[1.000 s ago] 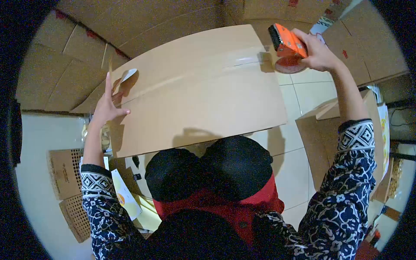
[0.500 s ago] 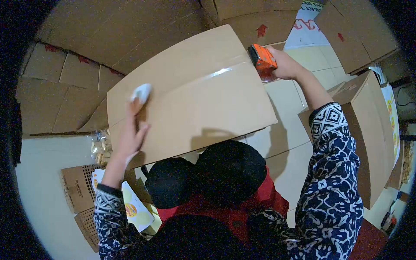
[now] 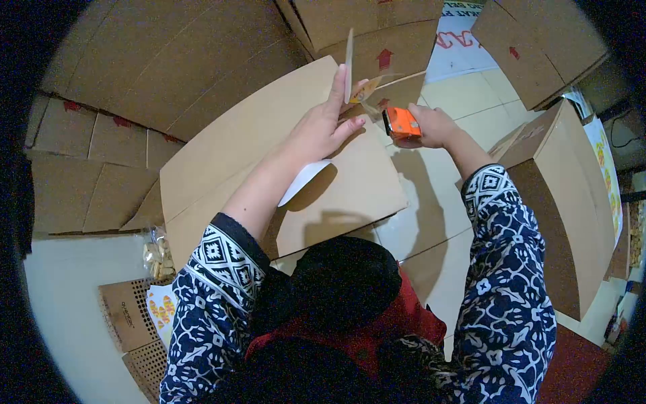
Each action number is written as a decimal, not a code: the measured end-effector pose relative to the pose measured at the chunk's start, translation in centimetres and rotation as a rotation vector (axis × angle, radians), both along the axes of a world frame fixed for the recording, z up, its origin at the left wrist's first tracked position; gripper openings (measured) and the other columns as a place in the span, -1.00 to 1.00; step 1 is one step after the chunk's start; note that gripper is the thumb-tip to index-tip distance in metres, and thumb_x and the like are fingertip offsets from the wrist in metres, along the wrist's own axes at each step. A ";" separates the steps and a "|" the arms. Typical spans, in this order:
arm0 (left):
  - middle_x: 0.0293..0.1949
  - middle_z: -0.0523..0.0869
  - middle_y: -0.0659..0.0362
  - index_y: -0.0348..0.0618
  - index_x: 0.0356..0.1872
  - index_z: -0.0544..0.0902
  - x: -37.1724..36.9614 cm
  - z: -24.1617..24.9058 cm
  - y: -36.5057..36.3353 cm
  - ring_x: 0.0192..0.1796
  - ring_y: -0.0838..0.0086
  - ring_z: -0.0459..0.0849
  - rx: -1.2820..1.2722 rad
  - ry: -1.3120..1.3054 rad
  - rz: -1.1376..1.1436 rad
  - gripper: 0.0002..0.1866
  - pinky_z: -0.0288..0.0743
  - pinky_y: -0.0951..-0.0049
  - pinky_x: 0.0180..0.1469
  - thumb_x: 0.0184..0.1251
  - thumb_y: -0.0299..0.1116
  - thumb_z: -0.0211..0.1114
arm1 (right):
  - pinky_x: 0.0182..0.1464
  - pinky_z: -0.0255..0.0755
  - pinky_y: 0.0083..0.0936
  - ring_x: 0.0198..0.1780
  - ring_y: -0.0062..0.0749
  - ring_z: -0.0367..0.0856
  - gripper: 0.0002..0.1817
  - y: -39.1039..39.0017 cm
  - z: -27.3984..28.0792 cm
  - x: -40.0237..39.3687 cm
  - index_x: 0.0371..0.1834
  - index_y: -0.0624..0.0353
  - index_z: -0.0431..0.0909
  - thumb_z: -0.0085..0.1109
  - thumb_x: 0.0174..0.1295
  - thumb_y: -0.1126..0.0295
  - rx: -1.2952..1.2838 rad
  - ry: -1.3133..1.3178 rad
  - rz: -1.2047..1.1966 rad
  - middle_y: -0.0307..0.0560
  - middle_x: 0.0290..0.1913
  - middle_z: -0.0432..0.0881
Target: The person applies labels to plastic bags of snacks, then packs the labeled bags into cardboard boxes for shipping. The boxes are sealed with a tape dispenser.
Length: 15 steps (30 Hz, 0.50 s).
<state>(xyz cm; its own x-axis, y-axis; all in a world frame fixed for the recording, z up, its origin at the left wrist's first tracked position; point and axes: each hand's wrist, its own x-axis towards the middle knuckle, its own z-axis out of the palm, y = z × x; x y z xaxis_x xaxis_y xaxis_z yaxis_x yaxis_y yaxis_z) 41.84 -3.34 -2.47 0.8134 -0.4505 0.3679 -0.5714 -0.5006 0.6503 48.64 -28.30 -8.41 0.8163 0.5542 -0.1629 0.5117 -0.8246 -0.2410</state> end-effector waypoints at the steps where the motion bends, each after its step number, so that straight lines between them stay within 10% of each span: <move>1: -0.09 0.55 -0.20 0.12 0.40 -0.22 0.4 -0.2 0.1 -0.13 -0.07 0.56 -0.022 0.002 -0.048 -0.14 0.43 0.13 -0.05 0.21 -0.23 0.18 | -0.03 0.35 -0.19 -0.10 -0.05 0.55 -0.46 -0.2 -0.6 0.2 -0.08 0.10 0.24 0.20 -0.01 0.05 -0.135 -0.092 0.036 0.10 -0.20 0.54; 6: -0.18 0.63 -0.13 0.09 0.39 -0.32 2.1 1.0 -1.5 -0.18 -0.08 0.59 0.160 0.029 -0.129 -0.13 0.44 0.10 -0.09 0.25 -0.29 0.14 | 0.05 0.29 -0.20 0.02 -0.30 0.50 -0.52 3.7 4.1 0.3 -0.09 -0.05 0.45 0.23 -0.06 0.00 -0.491 -0.314 0.157 -0.16 -0.12 0.57; 10: -0.18 0.63 -0.12 0.06 0.39 -0.26 2.4 0.9 -2.6 -0.16 -0.06 0.59 0.216 -0.041 -0.084 -0.18 0.45 0.13 -0.07 0.27 -0.21 0.10 | -0.07 0.38 -0.21 -0.05 -0.30 0.51 -0.79 6.5 5.2 -2.0 -0.26 -0.06 0.65 0.20 0.01 0.25 -1.127 0.060 0.413 -0.15 -0.11 0.59; 13: 0.13 0.45 -0.10 0.24 0.40 -0.08 1.8 1.9 -3.2 0.08 0.00 0.48 0.292 0.079 -0.099 -0.28 0.37 0.17 0.12 0.27 -0.08 0.06 | -0.27 0.33 -0.21 -0.26 -0.35 0.47 -0.83 -2.2 -8.0 -6.5 -0.41 0.10 0.64 0.17 0.07 0.26 -1.399 -0.311 0.709 -0.09 -0.36 0.58; 15: 0.12 0.46 -0.12 0.27 0.40 -0.09 2.0 3.7 -3.4 0.08 0.02 0.49 0.433 0.117 -0.121 -0.26 0.34 0.19 0.15 0.26 0.00 0.06 | -0.21 0.34 -0.16 -0.17 -0.30 0.53 -0.68 -3.1 -8.7 -7.9 -0.31 0.12 0.61 0.27 -0.03 0.13 -1.117 0.135 0.119 -0.07 -0.31 0.62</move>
<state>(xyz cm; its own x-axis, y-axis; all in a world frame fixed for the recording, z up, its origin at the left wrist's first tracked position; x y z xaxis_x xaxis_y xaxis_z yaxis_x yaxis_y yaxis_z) 43.87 -6.71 1.21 0.7703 -0.6367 0.0342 -0.5778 -0.6744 0.4598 40.78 -31.36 -17.08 0.7064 0.1162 -0.6982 0.6270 -0.5605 0.5410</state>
